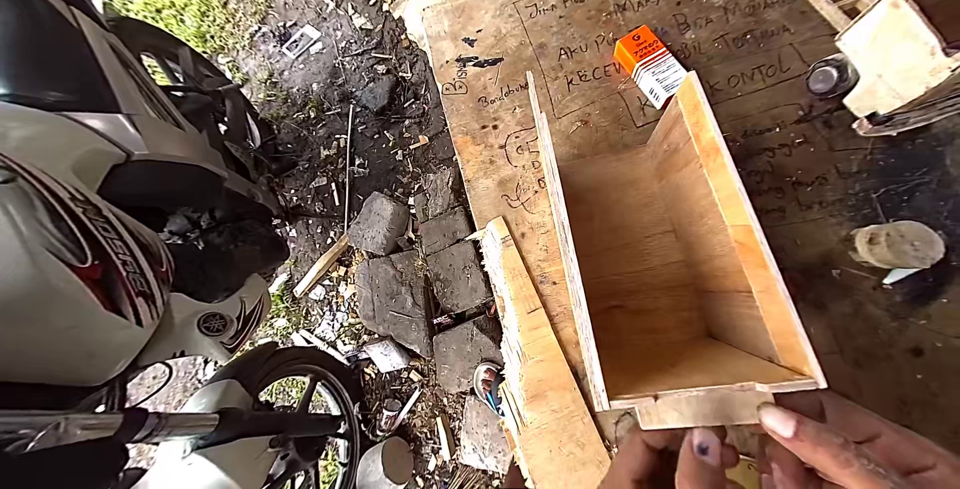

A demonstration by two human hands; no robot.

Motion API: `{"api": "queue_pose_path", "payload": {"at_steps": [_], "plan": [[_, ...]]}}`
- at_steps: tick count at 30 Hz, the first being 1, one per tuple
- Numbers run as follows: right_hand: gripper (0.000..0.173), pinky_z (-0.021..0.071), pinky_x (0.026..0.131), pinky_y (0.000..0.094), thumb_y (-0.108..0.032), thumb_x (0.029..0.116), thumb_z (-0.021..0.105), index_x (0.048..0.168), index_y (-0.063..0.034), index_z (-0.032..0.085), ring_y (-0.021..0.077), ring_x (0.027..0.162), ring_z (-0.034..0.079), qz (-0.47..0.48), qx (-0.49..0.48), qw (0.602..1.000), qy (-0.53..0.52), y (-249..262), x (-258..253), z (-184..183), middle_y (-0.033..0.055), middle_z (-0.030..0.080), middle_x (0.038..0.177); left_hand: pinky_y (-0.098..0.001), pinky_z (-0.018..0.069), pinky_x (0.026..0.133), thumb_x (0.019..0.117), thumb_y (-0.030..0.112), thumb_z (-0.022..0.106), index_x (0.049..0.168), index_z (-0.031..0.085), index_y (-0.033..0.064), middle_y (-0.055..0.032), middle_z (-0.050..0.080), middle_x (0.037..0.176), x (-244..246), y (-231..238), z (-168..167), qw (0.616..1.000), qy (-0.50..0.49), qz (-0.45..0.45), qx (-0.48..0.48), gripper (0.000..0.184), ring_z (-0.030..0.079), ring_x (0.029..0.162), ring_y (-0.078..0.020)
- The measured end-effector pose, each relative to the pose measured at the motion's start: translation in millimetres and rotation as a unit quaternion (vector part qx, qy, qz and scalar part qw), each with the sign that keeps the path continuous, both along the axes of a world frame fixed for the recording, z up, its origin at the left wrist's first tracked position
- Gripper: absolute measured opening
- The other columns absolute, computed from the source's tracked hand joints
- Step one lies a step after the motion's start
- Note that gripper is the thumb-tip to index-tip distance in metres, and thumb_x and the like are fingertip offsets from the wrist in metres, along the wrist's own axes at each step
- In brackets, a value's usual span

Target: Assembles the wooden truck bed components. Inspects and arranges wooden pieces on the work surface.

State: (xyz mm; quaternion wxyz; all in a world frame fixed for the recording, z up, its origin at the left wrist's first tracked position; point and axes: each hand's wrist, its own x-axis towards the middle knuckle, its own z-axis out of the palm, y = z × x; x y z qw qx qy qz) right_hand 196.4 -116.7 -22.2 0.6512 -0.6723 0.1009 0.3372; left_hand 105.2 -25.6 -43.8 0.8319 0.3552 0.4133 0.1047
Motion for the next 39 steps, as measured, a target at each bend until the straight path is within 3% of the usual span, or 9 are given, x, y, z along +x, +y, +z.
{"api": "queue_pose_path", "payload": {"at_steps": [2, 7, 39], "plan": [[0.023, 0.0574, 0.064, 0.0232, 0.002, 0.1000, 0.048, 0.092, -0.0122, 0.065, 0.0035, 0.062, 0.065, -0.002, 0.000, 1.000, -0.002, 0.4, 0.3, 0.2, -0.0086, 0.070, 0.072, -0.0315, 0.0622, 0.079, 0.1022, 0.004, 0.052, 0.096, 0.070, -0.0013, -0.0100, 0.077, 0.089, 10.3, -0.3, 3.6, 0.999, 0.014, 0.034, -0.037, 0.019, 0.076, 0.083, -0.0149], [0.024, 0.0571, 0.062, 0.0227, 0.002, 0.0998, 0.048, 0.091, -0.0118, 0.065, 0.0035, 0.061, 0.065, -0.014, -0.001, 1.000, 0.001, 1.6, -0.8, 0.8, -0.0079, 0.070, 0.071, -0.0335, 0.0646, 0.076, 0.1023, 0.002, 0.053, 0.095, 0.070, -0.0034, -0.0133, 0.077, 0.084, 20.7, -0.5, 6.7, 0.995, 0.033, 0.079, -0.058, 0.019, 0.077, 0.077, -0.0195], [0.021, 0.0595, 0.068, 0.0255, 0.000, 0.1016, 0.047, 0.096, -0.0112, 0.064, 0.0061, 0.066, 0.069, 0.011, 0.007, 0.999, 0.031, -1.9, 3.6, 1.7, -0.0067, 0.072, 0.074, -0.0336, 0.0643, 0.079, 0.1009, -0.001, 0.055, 0.095, 0.072, -0.0037, -0.0126, 0.077, 0.083, 17.3, 0.3, 0.2, 0.996, -0.002, 0.078, -0.041, 0.018, 0.077, 0.076, -0.0180]]}}
